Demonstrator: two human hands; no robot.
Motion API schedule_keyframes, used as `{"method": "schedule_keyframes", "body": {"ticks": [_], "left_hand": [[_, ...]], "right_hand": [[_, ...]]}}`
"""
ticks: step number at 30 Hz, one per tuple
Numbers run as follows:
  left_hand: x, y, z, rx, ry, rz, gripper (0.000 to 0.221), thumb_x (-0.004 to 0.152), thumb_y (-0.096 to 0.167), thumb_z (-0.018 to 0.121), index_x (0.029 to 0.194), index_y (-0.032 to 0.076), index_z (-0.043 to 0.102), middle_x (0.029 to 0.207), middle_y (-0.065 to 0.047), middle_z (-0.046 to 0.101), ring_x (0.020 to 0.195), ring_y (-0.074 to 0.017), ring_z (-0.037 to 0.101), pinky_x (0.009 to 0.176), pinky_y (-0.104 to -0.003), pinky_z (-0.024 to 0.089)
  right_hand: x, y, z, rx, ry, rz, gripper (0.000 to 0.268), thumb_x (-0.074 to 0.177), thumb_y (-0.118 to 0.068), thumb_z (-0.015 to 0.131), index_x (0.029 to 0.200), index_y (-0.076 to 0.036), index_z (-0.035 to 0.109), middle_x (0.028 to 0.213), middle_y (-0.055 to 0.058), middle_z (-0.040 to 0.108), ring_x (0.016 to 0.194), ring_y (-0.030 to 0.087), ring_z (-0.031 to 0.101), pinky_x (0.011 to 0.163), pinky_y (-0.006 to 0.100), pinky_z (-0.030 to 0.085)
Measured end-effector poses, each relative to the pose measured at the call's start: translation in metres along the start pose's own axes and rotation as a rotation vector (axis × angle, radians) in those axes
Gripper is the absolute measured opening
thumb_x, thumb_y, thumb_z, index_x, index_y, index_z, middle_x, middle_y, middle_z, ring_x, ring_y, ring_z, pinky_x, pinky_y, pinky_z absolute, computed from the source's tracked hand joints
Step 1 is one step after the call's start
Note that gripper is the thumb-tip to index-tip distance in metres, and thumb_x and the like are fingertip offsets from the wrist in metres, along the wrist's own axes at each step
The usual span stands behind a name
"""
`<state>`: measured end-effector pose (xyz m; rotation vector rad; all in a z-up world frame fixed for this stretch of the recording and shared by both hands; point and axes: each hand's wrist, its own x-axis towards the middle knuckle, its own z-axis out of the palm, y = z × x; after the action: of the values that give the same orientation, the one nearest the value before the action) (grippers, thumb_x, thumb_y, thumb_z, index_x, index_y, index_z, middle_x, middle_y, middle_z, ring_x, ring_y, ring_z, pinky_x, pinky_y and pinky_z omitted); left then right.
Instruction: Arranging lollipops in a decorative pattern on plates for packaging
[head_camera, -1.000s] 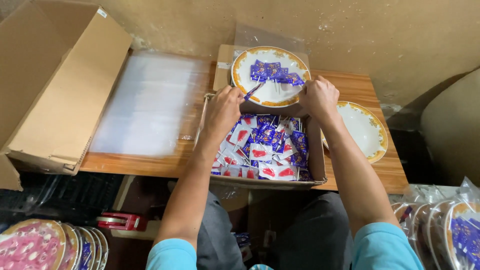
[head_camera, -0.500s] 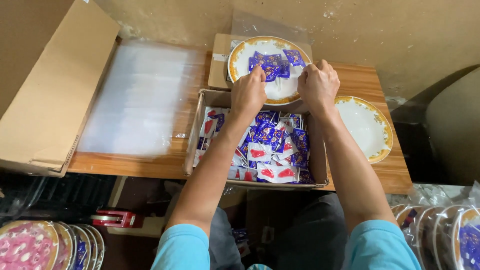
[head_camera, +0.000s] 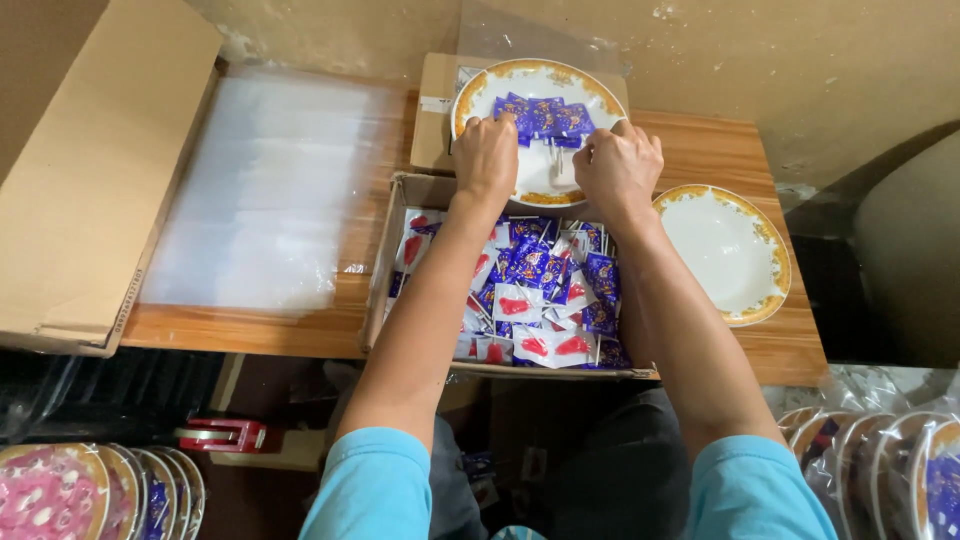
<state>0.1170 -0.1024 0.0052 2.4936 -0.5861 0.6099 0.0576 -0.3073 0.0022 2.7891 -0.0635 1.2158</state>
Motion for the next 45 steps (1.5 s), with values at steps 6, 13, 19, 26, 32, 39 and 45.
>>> {"method": "schedule_keyframes", "body": {"ticks": [6, 13, 19, 26, 32, 39, 45], "left_hand": [[-0.011, -0.004, -0.049, 0.016, 0.173, 0.063, 0.009, 0.091, 0.013, 0.07, 0.097, 0.005, 0.069, 0.089, -0.016, 0.071, 0.09, -0.0381, 0.073, 0.076, -0.048, 0.061], [-0.093, -0.041, -0.113, -0.203, 0.044, -0.163, 0.009, 0.1, 0.013, 0.061, 0.098, 0.006, 0.063, 0.093, -0.02, 0.067, 0.091, -0.0451, 0.069, 0.079, -0.056, 0.056], [-0.113, -0.076, -0.042, -0.016, -0.191, -0.1, 0.01, 0.091, 0.011, 0.064, 0.098, 0.012, 0.071, 0.093, -0.013, 0.069, 0.092, -0.0381, 0.073, 0.08, -0.049, 0.06], [-0.126, -0.043, -0.049, 0.0, -0.298, -0.044, 0.049, 0.079, -0.007, 0.069, 0.124, 0.011, 0.073, 0.122, -0.026, 0.059, 0.113, -0.0488, 0.065, 0.084, -0.059, 0.061], [-0.12, -0.058, -0.001, 0.129, -0.195, 0.229, 0.023, 0.084, 0.0, 0.065, 0.099, 0.012, 0.078, 0.1, -0.011, 0.065, 0.103, -0.0322, 0.064, 0.077, -0.044, 0.064], [-0.118, -0.069, -0.006, 0.037, -0.067, 0.118, 0.017, 0.085, 0.001, 0.061, 0.098, 0.007, 0.07, 0.091, -0.015, 0.065, 0.092, -0.0369, 0.069, 0.075, -0.047, 0.061], [-0.127, -0.081, -0.019, 0.03, -0.08, 0.164, 0.024, 0.086, -0.005, 0.058, 0.104, 0.005, 0.07, 0.102, -0.019, 0.069, 0.096, -0.0391, 0.071, 0.079, -0.047, 0.062]], "right_hand": [[0.004, -0.013, -0.055, 0.176, -0.249, 0.096, 0.028, 0.083, -0.048, 0.074, 0.092, -0.023, 0.08, 0.079, 0.0, 0.064, 0.082, 0.029, 0.069, 0.077, 0.043, 0.047], [-0.063, 0.005, -0.1, 0.747, -0.005, 0.105, 0.012, 0.097, -0.021, 0.078, 0.089, -0.013, 0.074, 0.069, 0.005, 0.056, 0.068, 0.025, 0.064, 0.068, 0.036, 0.048], [-0.096, -0.026, -0.081, 0.653, -0.209, -0.095, 0.01, 0.088, -0.015, 0.073, 0.096, -0.018, 0.076, 0.076, 0.005, 0.061, 0.07, 0.025, 0.066, 0.065, 0.036, 0.052], [-0.105, -0.034, -0.055, 0.251, -0.48, -0.17, 0.025, 0.093, -0.024, 0.068, 0.114, -0.036, 0.076, 0.112, 0.003, 0.057, 0.106, 0.027, 0.068, 0.082, 0.038, 0.06], [-0.112, -0.018, -0.059, 0.202, -0.499, -0.188, 0.008, 0.088, -0.033, 0.076, 0.093, -0.026, 0.077, 0.104, -0.003, 0.055, 0.103, 0.021, 0.066, 0.079, 0.037, 0.061], [-0.127, 0.009, -0.055, 0.343, -0.337, -0.22, 0.011, 0.089, -0.033, 0.076, 0.098, -0.026, 0.075, 0.087, 0.002, 0.057, 0.089, 0.026, 0.068, 0.075, 0.036, 0.058], [-0.122, -0.003, -0.063, 0.379, -0.391, -0.115, 0.015, 0.091, -0.04, 0.072, 0.099, -0.027, 0.075, 0.085, 0.004, 0.061, 0.091, 0.028, 0.07, 0.078, 0.04, 0.058]]}}
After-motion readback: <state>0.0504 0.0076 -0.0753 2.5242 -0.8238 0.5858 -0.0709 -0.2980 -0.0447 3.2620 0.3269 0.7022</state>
